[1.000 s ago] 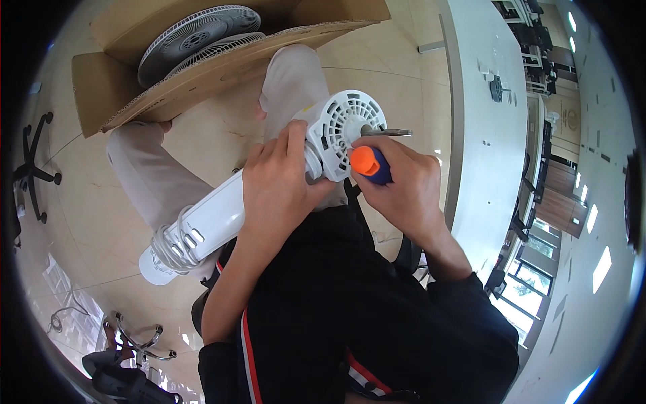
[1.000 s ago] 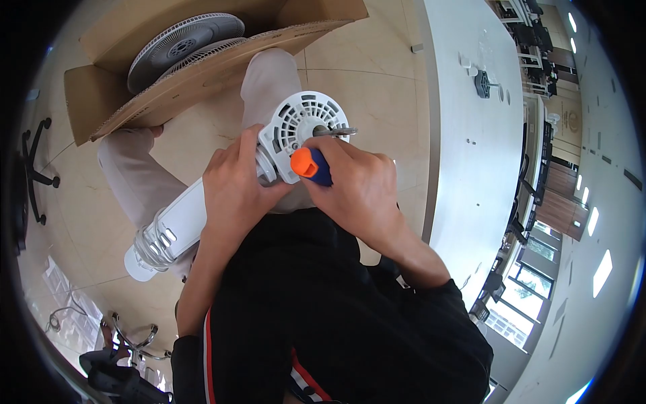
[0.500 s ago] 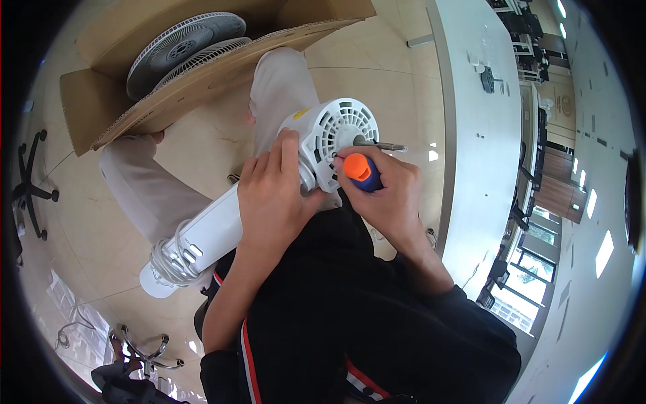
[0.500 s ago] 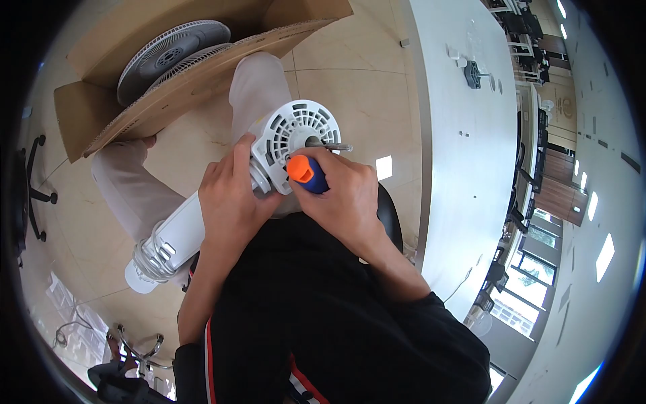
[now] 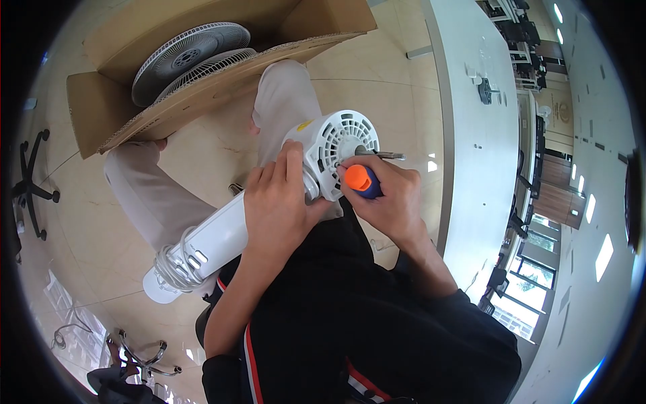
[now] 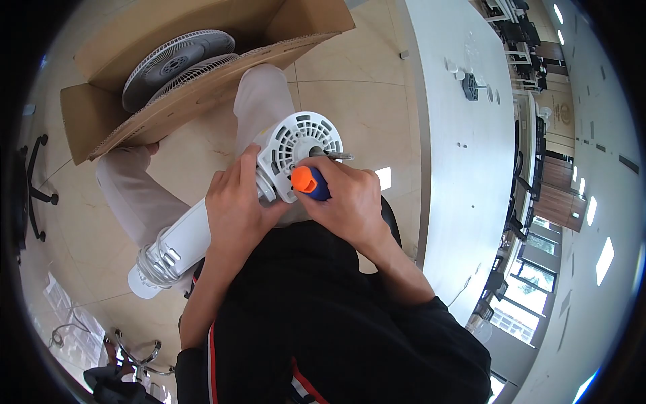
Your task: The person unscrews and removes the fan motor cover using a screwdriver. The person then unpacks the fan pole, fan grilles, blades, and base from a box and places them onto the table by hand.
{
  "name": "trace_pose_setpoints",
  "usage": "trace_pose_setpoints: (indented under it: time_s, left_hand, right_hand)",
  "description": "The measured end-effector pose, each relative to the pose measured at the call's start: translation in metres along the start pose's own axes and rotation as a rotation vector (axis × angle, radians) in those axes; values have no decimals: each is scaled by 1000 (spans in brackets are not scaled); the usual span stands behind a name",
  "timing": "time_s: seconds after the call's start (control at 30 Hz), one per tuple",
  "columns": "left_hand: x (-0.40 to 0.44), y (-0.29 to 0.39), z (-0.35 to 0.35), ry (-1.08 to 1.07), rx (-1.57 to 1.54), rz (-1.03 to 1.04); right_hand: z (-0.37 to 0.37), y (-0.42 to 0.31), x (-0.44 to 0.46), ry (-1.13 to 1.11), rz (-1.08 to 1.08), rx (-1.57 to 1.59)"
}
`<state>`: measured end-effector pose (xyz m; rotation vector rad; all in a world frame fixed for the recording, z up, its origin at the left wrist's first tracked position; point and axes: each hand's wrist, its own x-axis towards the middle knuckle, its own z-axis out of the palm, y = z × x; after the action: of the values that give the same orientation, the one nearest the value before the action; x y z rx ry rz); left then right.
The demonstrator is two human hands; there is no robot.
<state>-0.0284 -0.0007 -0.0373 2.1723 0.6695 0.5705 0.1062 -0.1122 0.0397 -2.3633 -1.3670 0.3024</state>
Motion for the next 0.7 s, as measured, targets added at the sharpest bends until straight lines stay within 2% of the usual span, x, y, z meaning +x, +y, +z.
trace_pose_setpoints:
  time_s: [0.47,0.57,0.7]
  left_hand:
    - [0,0,-1,11,-1,5]
    - [-2,-1,-1,-31,1,-1]
    - [-3,-2,1,-29,1,-1]
  right_hand:
    - [4,-2,2,17,1,8]
    - [11,7,-1,76,-90,14]
    - [10,6,-2,83,-109,-11]
